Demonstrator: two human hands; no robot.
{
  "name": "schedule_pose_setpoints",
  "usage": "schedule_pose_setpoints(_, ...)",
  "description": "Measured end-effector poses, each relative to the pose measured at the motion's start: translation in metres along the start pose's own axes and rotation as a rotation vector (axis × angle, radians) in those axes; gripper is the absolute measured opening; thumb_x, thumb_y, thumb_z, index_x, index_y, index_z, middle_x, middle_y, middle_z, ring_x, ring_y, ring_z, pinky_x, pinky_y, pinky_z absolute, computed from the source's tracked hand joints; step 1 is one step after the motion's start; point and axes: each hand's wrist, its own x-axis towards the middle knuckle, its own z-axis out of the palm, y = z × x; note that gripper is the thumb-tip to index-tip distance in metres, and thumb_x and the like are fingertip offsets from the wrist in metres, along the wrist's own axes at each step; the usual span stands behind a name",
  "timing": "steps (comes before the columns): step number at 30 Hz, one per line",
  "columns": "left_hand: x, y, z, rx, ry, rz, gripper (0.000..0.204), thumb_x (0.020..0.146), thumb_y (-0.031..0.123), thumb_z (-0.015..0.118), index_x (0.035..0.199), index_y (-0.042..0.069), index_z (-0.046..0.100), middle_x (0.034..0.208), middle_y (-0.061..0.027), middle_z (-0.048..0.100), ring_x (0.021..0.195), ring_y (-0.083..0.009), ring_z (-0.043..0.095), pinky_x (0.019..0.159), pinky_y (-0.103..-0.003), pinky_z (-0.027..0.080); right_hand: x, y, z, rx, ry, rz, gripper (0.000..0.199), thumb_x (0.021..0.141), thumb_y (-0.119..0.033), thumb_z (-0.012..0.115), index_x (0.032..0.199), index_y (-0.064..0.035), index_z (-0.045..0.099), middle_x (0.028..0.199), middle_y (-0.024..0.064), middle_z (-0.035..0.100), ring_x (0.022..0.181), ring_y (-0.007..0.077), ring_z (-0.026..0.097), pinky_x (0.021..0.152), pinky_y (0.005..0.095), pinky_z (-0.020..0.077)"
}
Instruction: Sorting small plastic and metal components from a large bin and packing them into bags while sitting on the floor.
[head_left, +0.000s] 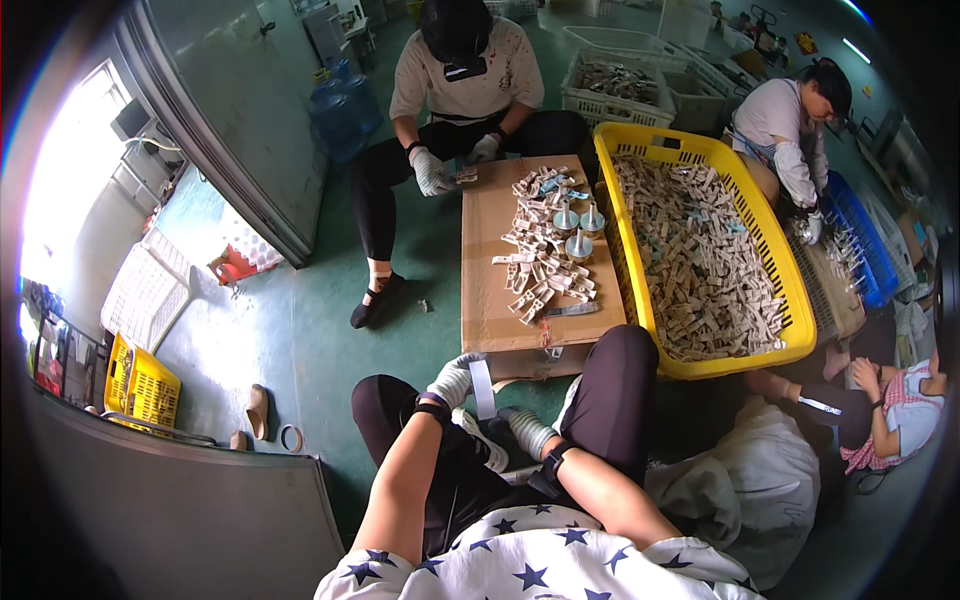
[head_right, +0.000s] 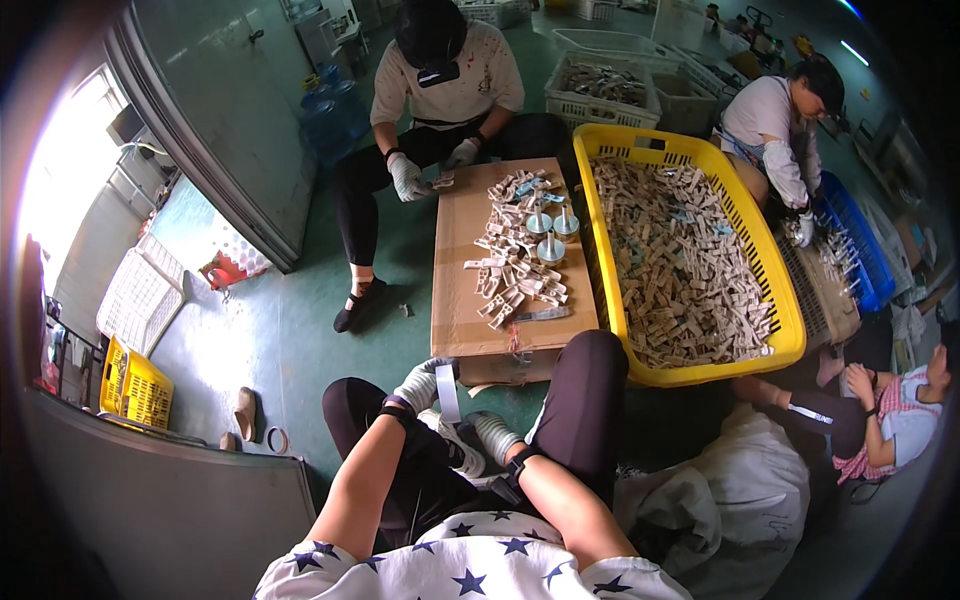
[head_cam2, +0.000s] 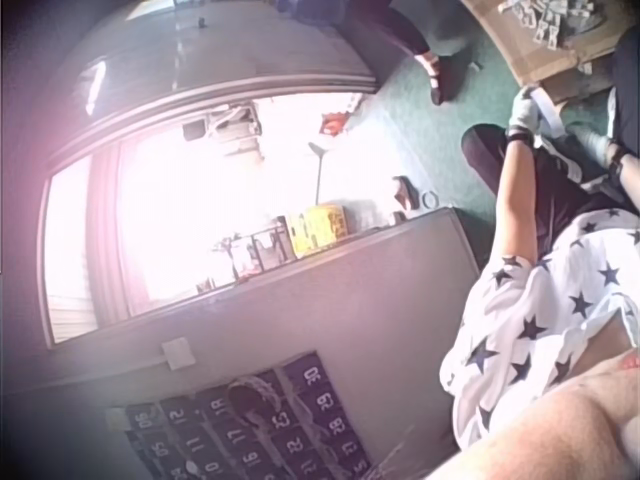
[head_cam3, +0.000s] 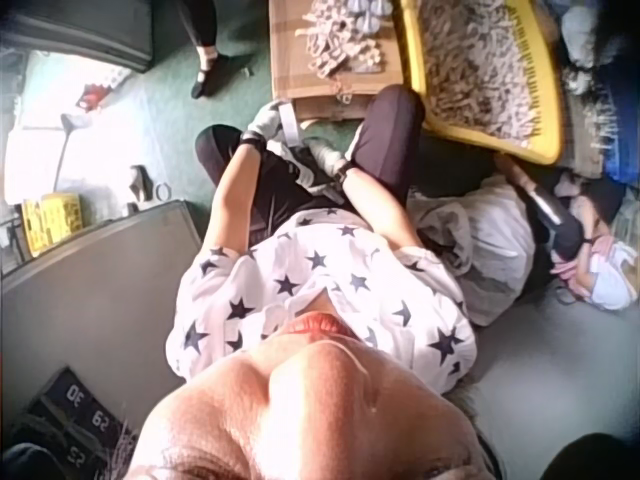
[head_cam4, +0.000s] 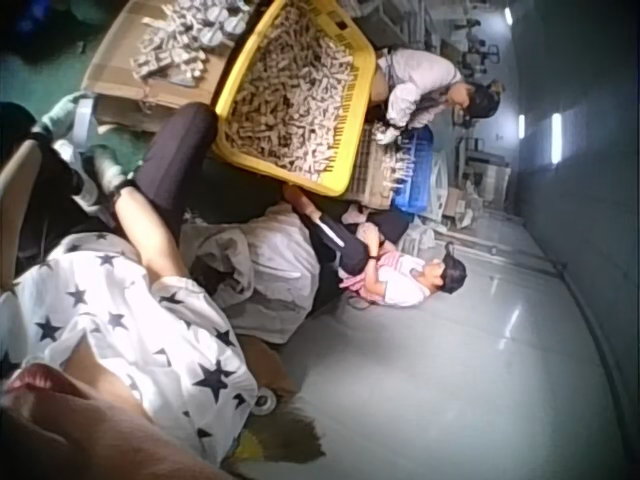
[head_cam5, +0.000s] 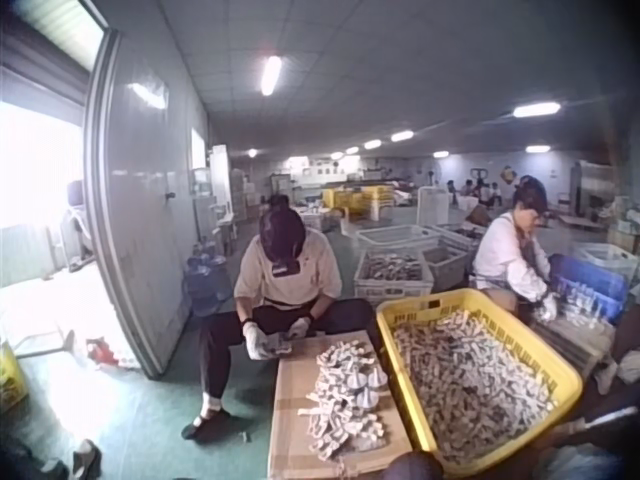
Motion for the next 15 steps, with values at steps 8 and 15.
schedule_pose_setpoints(8, 0.0, 0.0, 0.001, 0.051, 0.002, 0.015, 0.017, 0.085, 0.004, 0.064, 0.099, 0.012, 0.067, 0.085, -0.0016, 0.067, 0.07, -0.0168, 0.064, 0.058, -0.031, 0.053, -0.002, -0.001, 0.002, -0.059, -0.015, -0.057, 0.026, 0.09, -0.023, 0.053, 0.102, -0.0031, 0.064, 0.091, 0.0094, 0.067, 0.082, 0.0219, 0.063, 0.078, 0.0327, 0.0486)
schedule_pose_setpoints(15, 0.001, 0.003, 0.001, -0.083, 0.01, -0.06, 0.017, 0.083, 0.002, 0.066, 0.097, 0.011, 0.066, 0.085, -0.0009, 0.066, 0.071, -0.0164, 0.063, 0.062, -0.033, 0.053, -0.012, -0.009, 0.01, -0.025, 0.008, -0.046, 0.025, 0.087, -0.024, 0.056, 0.099, -0.0041, 0.064, 0.087, 0.0079, 0.067, 0.076, 0.0208, 0.063, 0.073, 0.0313, 0.0494)
